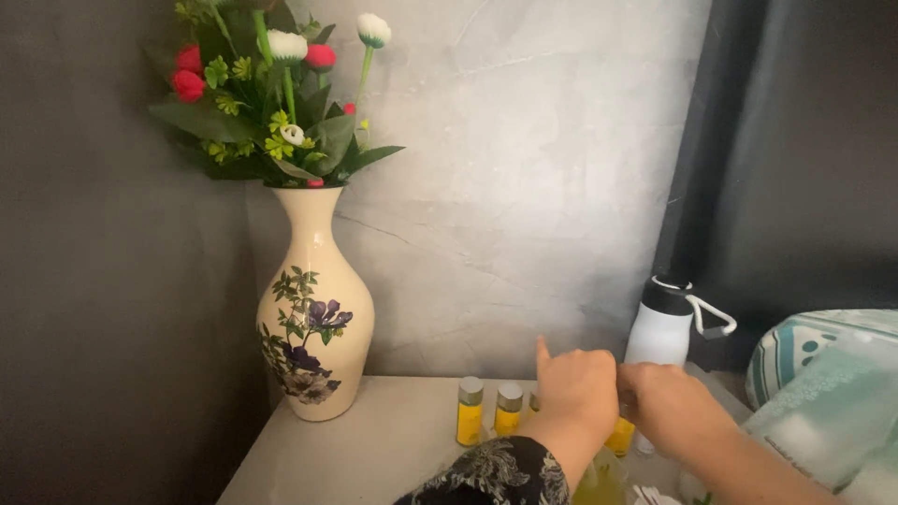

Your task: Organizing and arranging small cosmetic or skincare vials and personal care products on a nightstand.

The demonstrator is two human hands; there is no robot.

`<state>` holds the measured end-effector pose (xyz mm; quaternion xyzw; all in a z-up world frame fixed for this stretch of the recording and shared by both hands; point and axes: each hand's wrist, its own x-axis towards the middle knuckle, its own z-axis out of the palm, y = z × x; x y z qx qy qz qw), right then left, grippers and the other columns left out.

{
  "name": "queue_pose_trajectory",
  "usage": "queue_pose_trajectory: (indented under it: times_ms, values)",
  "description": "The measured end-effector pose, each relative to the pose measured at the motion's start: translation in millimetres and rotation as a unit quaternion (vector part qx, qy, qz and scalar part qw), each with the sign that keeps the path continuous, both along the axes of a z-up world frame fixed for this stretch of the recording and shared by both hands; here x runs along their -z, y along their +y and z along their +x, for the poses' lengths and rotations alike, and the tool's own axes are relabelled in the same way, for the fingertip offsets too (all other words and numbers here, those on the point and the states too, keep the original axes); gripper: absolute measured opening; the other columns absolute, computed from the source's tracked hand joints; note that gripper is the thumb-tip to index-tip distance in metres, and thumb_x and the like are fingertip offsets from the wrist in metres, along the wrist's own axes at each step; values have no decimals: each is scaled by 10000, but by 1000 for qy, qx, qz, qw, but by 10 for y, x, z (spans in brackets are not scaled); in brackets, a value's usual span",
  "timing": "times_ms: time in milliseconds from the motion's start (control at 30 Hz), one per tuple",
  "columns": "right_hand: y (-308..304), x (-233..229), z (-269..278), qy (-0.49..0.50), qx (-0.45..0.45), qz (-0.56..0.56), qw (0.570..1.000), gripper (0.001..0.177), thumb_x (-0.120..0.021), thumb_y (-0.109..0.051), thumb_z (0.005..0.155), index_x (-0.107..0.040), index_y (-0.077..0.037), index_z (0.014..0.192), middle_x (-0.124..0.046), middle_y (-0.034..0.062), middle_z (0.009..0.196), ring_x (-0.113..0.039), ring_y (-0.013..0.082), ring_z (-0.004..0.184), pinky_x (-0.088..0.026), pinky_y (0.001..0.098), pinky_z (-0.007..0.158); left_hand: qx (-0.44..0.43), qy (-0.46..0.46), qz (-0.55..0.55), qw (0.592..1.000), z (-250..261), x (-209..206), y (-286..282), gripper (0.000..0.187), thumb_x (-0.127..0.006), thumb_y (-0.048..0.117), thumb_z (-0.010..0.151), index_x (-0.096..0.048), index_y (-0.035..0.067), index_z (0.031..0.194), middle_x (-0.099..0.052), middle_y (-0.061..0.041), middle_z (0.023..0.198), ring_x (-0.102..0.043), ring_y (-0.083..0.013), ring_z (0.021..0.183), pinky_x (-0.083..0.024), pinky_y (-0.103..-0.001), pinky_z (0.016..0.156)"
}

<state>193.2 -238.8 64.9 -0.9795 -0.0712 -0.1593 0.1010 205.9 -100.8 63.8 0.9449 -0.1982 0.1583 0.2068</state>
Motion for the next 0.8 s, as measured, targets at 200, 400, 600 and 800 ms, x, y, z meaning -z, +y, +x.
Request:
queue_pose_trajectory:
  times_ms: [200, 400, 600, 800]
  values:
    - [-34, -162, -159, -22, 13, -33, 999, 241, -826, -287, 785, -758, -158, 978, -800, 76, 944, -769, 269, 954, -607, 398, 862, 27, -76, -47, 996, -143, -126, 72, 133, -672, 62, 833, -718, 98, 953, -751, -175, 948, -710, -360, 998, -213, -616, 1207]
    - [120, -711, -572, 20, 62, 56, 996, 342, -845, -264, 781, -774, -225, 1113, -811, 50, 986, -787, 207, 954, -611, 359, 895, 31, -124, -74, 989, -319, -339, 168, 120, -645, 39, 878, -707, 110, 952, -761, -156, 923, -718, -358, 969, -282, -618, 1178]
    - [226, -1064, -926, -47, 36, 63, 996, 324, -844, -283, 787, -786, -215, 1099, -802, 24, 1026, -771, 180, 988, -612, 352, 879, 54, -131, -102, 985, -682, -668, 325, 190, -761, 108, 758, -686, 103, 932, -748, -142, 873, -707, -362, 924, -435, -563, 1015]
    - [352, -1354, -1247, -67, 6, 79, 995, 355, -848, -274, 762, -773, -180, 1096, -814, 3, 1043, -783, 151, 983, -610, 347, 867, 58, -155, -131, 977, -1044, -903, 510, 170, -747, 119, 784, -685, 90, 940, -731, -164, 868, -704, -388, 885, -544, -503, 774]
